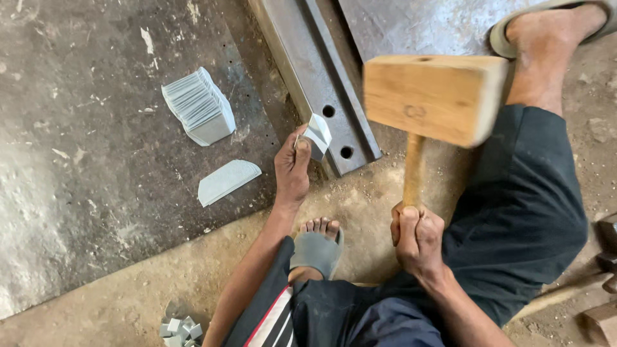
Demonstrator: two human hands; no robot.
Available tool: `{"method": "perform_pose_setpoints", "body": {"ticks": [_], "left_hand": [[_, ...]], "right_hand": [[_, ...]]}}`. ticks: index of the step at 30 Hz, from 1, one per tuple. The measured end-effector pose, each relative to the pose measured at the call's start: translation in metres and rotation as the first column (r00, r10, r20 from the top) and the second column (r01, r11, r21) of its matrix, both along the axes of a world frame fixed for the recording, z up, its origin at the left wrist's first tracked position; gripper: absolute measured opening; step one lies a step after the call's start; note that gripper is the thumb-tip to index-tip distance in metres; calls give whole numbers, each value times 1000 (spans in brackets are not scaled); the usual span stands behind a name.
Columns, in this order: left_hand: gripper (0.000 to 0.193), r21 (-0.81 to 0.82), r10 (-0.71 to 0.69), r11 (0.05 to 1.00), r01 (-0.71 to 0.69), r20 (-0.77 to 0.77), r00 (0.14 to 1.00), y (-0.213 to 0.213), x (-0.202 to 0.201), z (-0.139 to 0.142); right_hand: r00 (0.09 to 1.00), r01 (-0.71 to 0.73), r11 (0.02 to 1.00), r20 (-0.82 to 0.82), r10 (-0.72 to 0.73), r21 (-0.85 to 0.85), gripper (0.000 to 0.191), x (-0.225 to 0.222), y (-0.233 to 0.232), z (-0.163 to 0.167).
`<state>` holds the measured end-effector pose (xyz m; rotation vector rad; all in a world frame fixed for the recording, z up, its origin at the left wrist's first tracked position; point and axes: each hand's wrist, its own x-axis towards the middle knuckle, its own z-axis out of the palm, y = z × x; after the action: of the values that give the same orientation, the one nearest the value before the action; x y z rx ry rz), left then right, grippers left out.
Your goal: The person sits on the floor of a metal workshop and hammers small flat metal pieces against a steel angle using a wooden mallet to bend and fold them. They pick pieces one at a time, hammer the edge to fold it, check the fold, and stack the finished folded pieces on the work plate.
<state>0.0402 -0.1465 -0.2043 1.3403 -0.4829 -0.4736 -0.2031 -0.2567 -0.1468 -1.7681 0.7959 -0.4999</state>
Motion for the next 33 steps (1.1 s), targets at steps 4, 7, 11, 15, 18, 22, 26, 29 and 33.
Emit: {"method": "perform_pose_setpoints", "body": {"ticks": [4,7,11,15,18,22,26,29,33], "left_hand": [[41,70,1,997,-9,100,995,1,3,-2],[40,-32,-28,999,26,-67,997,0,4,-1],[41,55,-1,998,0,19,1000,1,2,2],[43,37,0,999,0,4,1000,1,3,0],[43,25,-2,1000,2,7,1000,3,2,-3],[43,85,18,996,-20,23,1000,3,1,0],[43,31,22,999,-24,60,998,-5,5,10],[35,22,49,998,-55,222,974,-4,6,20],[27,183,-26,982,-42,353,935,4,11,29]], "right_hand": [[928,-314,809,-340,152,-497,43,2,-6,-13],[964,86,911,-266,27,404,51,7,-10,-15],[992,60,934,-123,-18,351,55,8,-12,-12],[926,79,822,-347,150,564,44,12,-16,-9],[995,70,801,16,-99,595,46,20,-19,-9],[998,-8,787,51,-29,617,40,33,-22,-7],[954,81,742,-267,136,665,51,30,-30,-7],[987,24,861,-148,60,508,47,21,-33,-13],[977,110,802,84,-195,588,47,25,-29,-33]]}}
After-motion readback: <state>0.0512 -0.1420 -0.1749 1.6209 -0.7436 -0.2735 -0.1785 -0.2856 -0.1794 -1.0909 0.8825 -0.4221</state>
